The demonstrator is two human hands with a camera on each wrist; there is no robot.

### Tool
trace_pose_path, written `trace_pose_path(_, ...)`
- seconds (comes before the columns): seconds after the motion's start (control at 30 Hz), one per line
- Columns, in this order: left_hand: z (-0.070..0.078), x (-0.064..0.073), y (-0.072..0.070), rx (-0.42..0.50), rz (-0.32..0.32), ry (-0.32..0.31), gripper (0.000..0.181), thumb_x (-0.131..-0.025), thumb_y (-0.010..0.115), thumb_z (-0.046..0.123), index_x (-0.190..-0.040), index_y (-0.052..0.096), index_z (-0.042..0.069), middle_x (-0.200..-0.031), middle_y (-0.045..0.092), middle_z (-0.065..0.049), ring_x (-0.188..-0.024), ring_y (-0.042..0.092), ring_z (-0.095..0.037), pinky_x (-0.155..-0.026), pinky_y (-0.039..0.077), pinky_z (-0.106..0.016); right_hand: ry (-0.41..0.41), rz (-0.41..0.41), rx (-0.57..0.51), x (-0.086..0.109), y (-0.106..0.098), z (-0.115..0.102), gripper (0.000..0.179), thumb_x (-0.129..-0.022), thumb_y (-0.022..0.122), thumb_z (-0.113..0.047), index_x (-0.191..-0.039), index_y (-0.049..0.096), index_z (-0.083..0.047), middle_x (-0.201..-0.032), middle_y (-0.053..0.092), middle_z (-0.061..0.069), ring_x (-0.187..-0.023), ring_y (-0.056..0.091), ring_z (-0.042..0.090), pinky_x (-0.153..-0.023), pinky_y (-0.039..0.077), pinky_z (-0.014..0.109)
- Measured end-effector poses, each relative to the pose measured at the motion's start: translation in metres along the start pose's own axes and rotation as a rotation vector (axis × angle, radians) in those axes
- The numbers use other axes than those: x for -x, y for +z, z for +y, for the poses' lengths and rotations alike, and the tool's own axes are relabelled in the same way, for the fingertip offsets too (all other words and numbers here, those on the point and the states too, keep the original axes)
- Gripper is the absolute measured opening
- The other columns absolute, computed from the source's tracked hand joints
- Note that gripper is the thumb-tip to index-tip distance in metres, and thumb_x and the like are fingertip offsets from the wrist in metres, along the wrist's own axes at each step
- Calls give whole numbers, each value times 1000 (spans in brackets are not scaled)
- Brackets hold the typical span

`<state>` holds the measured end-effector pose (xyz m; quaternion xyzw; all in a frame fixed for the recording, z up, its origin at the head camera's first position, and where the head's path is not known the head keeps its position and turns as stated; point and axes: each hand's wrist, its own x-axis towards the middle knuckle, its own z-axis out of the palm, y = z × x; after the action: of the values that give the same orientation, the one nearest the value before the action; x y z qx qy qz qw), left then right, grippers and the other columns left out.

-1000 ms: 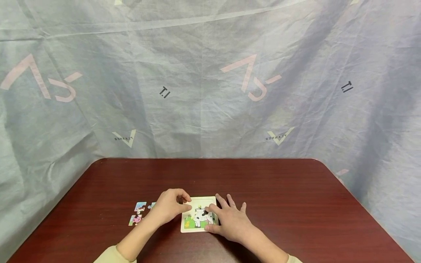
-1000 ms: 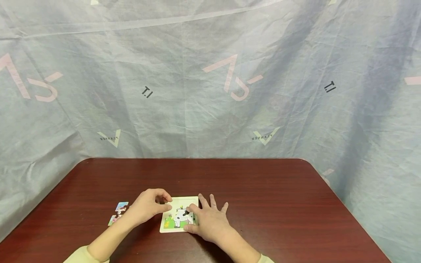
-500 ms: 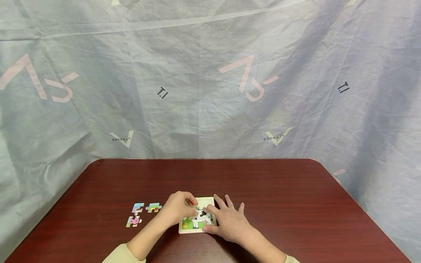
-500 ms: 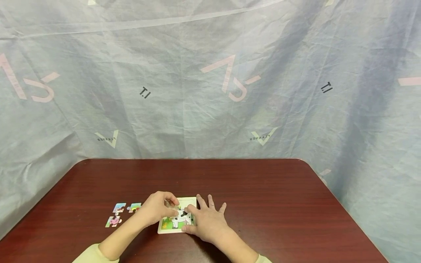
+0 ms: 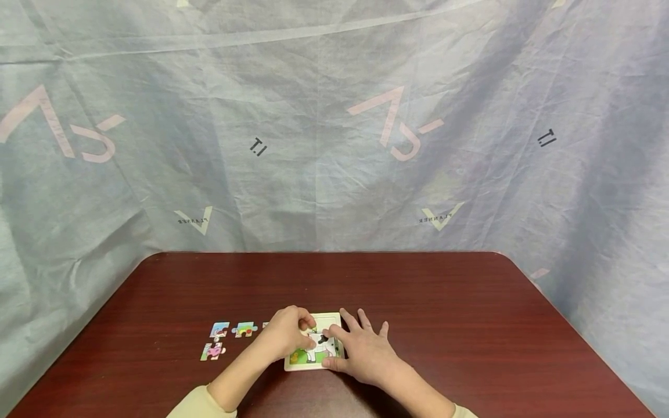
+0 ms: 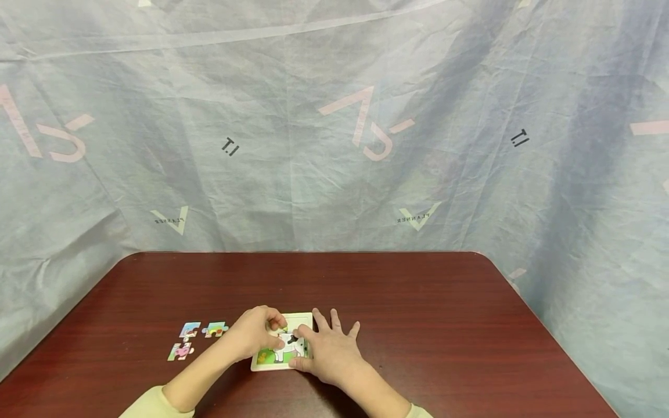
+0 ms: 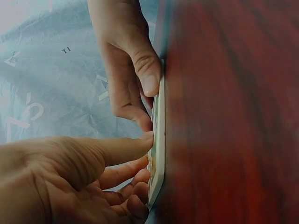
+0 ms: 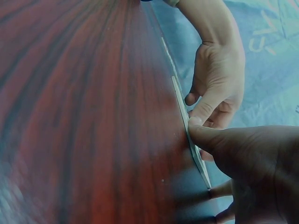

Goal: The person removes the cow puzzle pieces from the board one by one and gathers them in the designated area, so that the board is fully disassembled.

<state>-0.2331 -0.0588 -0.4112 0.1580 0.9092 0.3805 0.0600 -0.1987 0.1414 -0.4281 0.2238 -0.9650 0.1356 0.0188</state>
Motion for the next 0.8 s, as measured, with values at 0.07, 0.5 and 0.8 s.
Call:
trace_pose_path(0.07, 0, 0, 0, 1, 0, 4, 29, -71, 88, -2, -91, 68, 5, -84, 54, -6, -76, 48, -18, -67, 43, -33, 2, -3, 0, 0, 0, 0, 52, -85, 72, -59, -127, 64, -30, -153, 42, 16, -138, 37, 54, -87, 27, 87)
trace_pose_path(0.5, 0, 1, 3, 9, 45, 90, 37, -69, 86, -7, -91, 60, 9, -79, 57, -2, -71, 51, -16, -62, 44, -33, 1, 9, 14, 0, 0, 0, 55, -84, 73, -59, -128, 64, -27, -152, 43, 16, -136, 38, 54, -87, 28, 87)
trace_pose_path(0.8, 0, 4, 1, 84, 44, 101, 19, -86, 73, -5, -93, 62, 9, -77, 58, 0, -64, 52, -14, -55, 42, -29, -11, 29, 19, 0, 1, 0, 53, -83, 73, -59, -124, 65, -27, -151, 45, 17, -135, 40, 55, -85, 29, 87)
